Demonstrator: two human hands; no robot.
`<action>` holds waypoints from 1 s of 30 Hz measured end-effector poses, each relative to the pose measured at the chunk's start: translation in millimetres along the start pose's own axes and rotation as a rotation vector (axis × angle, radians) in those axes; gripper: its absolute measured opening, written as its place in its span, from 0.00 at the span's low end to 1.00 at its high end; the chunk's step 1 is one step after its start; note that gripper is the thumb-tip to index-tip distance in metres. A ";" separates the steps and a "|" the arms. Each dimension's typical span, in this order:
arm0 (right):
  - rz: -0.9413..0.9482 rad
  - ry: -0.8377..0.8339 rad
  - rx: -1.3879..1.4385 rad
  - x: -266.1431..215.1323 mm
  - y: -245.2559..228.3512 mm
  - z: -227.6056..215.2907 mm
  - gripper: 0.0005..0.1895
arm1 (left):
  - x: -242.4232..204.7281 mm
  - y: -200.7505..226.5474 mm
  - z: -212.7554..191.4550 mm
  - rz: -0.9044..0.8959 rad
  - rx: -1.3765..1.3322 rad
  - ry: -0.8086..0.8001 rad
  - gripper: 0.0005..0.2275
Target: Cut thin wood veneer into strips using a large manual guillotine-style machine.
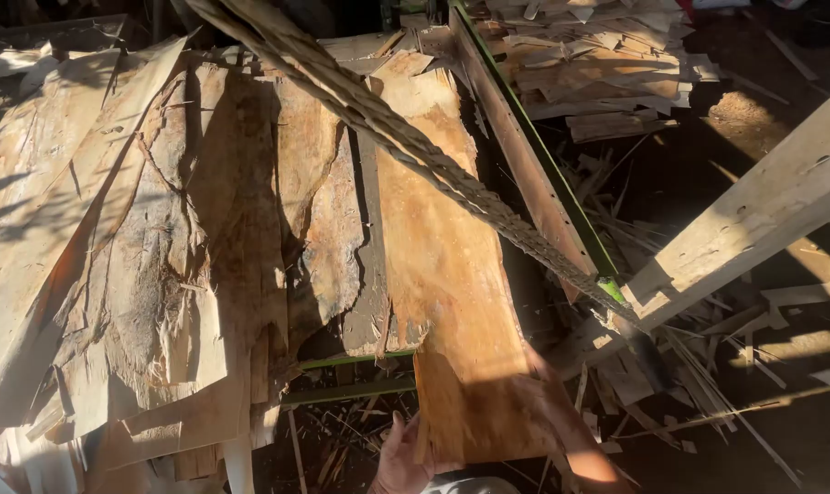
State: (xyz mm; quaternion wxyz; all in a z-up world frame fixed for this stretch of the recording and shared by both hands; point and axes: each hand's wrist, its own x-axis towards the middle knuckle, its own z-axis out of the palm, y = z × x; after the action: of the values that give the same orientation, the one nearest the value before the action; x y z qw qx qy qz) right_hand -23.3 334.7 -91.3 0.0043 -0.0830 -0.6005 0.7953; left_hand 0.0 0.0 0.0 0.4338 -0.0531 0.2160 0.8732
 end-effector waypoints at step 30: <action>0.495 0.038 -0.075 -33.4 -222.5 -111.8 0.30 | 218.1 -76.7 -165.2 0.180 0.618 0.390 0.11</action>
State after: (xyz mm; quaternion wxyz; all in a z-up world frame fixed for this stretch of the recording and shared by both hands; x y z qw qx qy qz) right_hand 4.4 499.8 96.0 -0.1822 -0.2427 -0.5909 0.7475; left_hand -90.6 131.0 -235.3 0.3016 -0.0660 0.5516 0.7749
